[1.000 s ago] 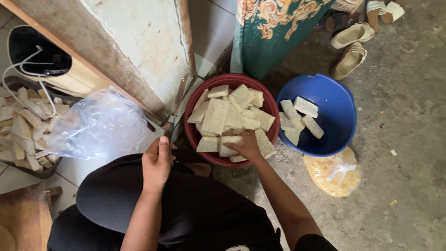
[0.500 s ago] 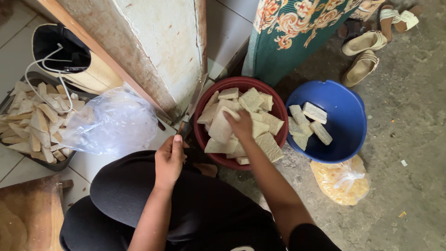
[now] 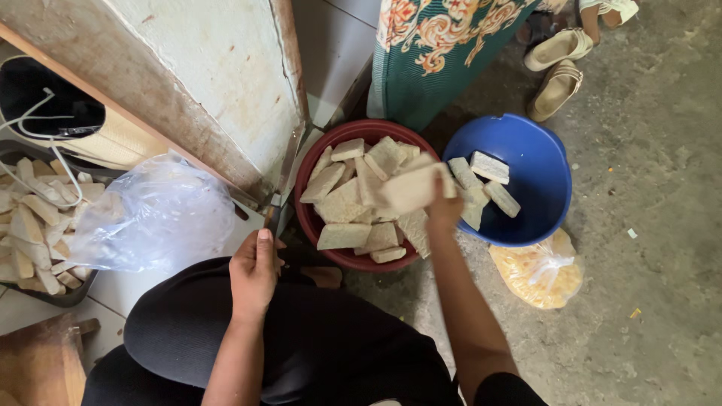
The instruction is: The person sits on the floor and repeatedly picks rectangular food items from a red bowl, places them into a blue bowl, and transfers them into plastic bags. The person uses a knife to assist in handling the items and bags, then returns the filled bags to a pink basket.
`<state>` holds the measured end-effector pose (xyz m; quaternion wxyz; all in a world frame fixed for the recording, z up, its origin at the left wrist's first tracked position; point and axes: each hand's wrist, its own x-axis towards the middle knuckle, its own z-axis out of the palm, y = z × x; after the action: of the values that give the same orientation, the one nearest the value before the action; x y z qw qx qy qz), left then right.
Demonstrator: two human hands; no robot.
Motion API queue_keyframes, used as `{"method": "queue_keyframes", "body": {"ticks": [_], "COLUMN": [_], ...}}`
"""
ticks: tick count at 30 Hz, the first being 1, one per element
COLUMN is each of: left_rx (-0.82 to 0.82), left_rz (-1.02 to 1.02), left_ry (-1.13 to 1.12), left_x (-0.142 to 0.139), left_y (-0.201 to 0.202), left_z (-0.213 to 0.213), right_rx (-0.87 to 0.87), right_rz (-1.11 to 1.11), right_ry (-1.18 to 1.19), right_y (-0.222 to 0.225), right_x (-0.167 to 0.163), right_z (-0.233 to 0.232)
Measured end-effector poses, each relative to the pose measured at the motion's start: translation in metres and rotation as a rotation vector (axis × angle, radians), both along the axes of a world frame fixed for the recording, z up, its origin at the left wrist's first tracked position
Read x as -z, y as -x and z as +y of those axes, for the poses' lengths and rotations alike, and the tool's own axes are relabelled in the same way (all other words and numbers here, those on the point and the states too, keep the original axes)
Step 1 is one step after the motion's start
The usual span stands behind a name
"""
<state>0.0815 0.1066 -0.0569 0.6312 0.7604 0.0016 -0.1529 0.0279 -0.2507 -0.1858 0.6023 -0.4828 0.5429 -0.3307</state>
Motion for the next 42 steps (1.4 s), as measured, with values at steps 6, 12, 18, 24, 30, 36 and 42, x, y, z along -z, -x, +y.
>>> {"method": "queue_keyframes", "body": {"ticks": [6,12,18,24,30,36,42], "left_rx": [0.045,0.023,0.013,-0.023,-0.029,0.02,0.035], "left_rz": [-0.07,-0.07,-0.075,-0.085,-0.055,-0.075,-0.081], "left_ry": [0.013,-0.035,-0.064,-0.093,-0.079,-0.101,-0.041], "left_x": [-0.001,-0.001,0.001,-0.002,-0.006,-0.005,-0.005], "left_y": [-0.001,0.0,0.002,0.002,0.0,0.0,0.001], "left_z": [-0.002,-0.003,-0.006,-0.005,-0.005,-0.008,-0.005], "right_rx": [0.089,0.19,-0.609,-0.898,-0.92,-0.584,-0.255], "right_rz": [-0.282,0.593,0.278,0.678,0.526,0.322,-0.068], "right_ry": [0.04,0.9,0.67,0.433,0.584,0.4,0.144], "right_y": [0.069,0.055,-0.038,-0.089,-0.072,-0.011,0.051], "right_x": [-0.018,0.015,0.015,-0.015,0.019,0.027,0.007], "right_z": [-0.094,-0.082,0.043,0.073,0.042,-0.001,-0.077]}}
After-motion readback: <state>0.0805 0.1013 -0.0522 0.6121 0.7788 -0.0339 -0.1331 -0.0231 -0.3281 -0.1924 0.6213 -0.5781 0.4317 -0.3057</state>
